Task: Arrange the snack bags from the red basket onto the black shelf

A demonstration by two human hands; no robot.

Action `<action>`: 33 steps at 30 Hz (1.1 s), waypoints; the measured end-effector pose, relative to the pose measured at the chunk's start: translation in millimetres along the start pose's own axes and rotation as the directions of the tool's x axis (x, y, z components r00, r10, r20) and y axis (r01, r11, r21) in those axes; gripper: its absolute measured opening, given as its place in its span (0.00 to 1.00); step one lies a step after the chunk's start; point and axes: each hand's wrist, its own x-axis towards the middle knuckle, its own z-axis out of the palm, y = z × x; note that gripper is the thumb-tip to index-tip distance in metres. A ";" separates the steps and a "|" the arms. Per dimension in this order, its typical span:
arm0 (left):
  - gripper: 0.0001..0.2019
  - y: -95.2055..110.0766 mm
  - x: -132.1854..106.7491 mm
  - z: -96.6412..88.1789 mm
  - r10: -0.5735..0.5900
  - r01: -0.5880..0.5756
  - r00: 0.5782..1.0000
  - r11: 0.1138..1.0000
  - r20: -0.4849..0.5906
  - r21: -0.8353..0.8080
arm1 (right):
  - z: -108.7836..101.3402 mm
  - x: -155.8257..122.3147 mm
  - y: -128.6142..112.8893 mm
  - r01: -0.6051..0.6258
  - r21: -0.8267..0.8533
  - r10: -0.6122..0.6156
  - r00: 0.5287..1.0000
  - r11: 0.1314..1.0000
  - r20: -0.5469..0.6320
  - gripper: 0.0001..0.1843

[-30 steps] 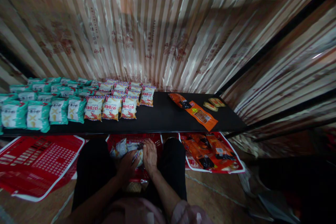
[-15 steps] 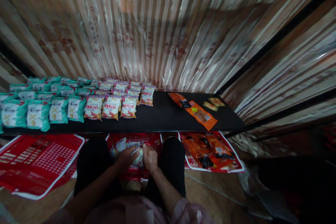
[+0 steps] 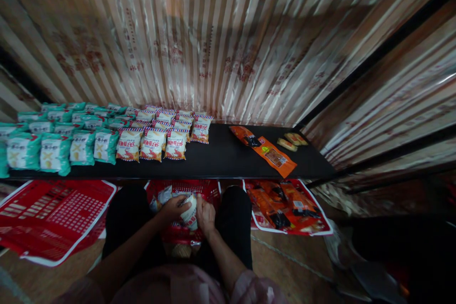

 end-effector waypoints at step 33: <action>0.17 -16.8 -7.9 46.8 -0.049 0.028 0.938 0.998 -0.343 -0.065 | 3.4 5.4 -4.0 -0.400 0.207 0.404 0.914 0.893 0.025 0.41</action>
